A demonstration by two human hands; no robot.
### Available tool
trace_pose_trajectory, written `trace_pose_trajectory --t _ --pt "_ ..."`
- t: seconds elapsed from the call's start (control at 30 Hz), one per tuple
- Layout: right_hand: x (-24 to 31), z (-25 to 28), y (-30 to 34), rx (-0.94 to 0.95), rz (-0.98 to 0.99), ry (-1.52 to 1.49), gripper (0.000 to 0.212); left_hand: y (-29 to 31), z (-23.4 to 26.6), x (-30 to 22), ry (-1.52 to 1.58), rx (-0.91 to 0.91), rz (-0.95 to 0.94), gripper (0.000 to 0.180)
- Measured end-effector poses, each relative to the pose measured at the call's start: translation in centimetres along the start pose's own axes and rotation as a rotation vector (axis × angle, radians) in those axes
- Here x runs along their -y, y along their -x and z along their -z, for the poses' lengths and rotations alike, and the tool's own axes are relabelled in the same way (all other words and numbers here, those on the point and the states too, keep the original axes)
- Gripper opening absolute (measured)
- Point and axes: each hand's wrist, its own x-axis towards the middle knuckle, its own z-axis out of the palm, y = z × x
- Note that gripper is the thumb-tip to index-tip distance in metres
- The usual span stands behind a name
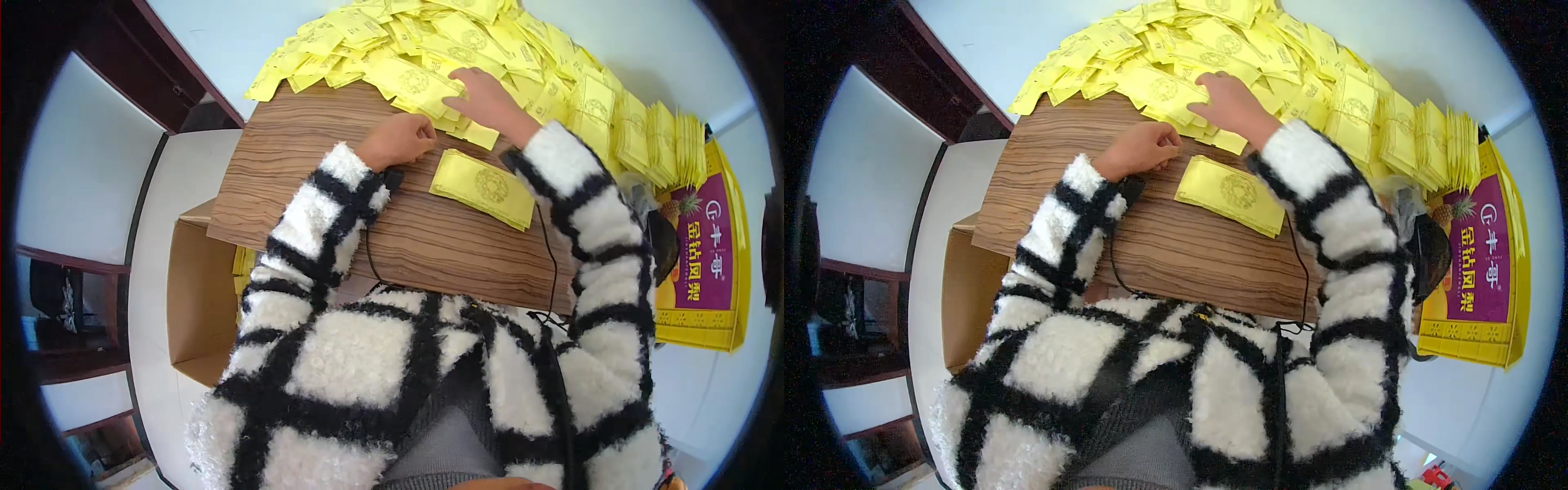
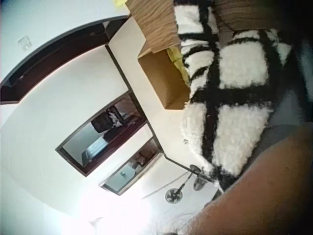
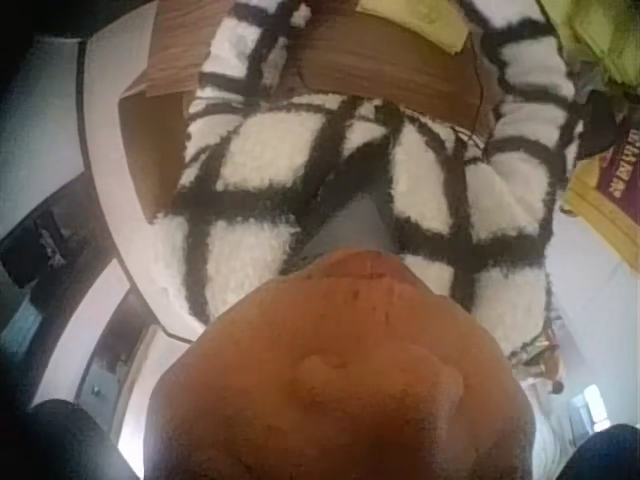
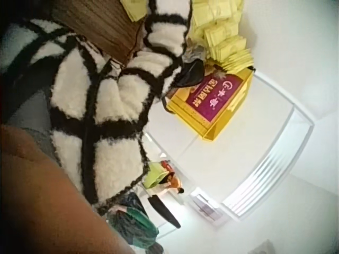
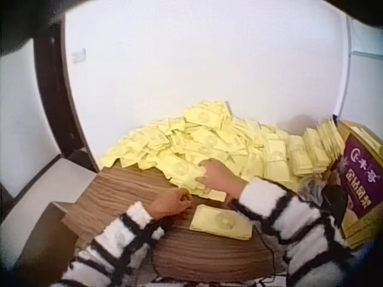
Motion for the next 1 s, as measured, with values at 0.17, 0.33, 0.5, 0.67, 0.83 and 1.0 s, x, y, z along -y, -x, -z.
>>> trace_pose_trajectory --t 0.17,0.33,0.5,0.67,0.83,1.0 --pt "1.4 -2.5 -3.2 -0.019 -0.047 0.154 0.062 -0.1 -0.3 -0.4 -0.012 0.009 -0.013 0.018" --pt "2.3 -3.0 -3.6 0.097 -0.119 0.154 0.064 0.1 -0.5 0.2 -0.020 -0.025 -0.038 0.020" --pt "0.6 -1.8 -2.4 0.133 -0.180 -0.147 0.058 0.5 -0.2 -0.4 -0.016 -0.027 0.017 0.026" --pt "-1.3 0.9 1.0 -0.037 -0.199 -0.114 0.054 0.2 1.0 0.6 -0.068 -0.127 0.003 0.028" --pt "-2.0 5.8 6.3 0.025 -0.282 -0.414 0.049 -0.2 2.2 0.6 0.248 -0.286 0.117 0.036" --pt "-2.1 7.1 11.7 0.186 -0.269 -0.471 0.042 0.0 0.5 -1.3 0.558 -0.168 0.069 0.038"
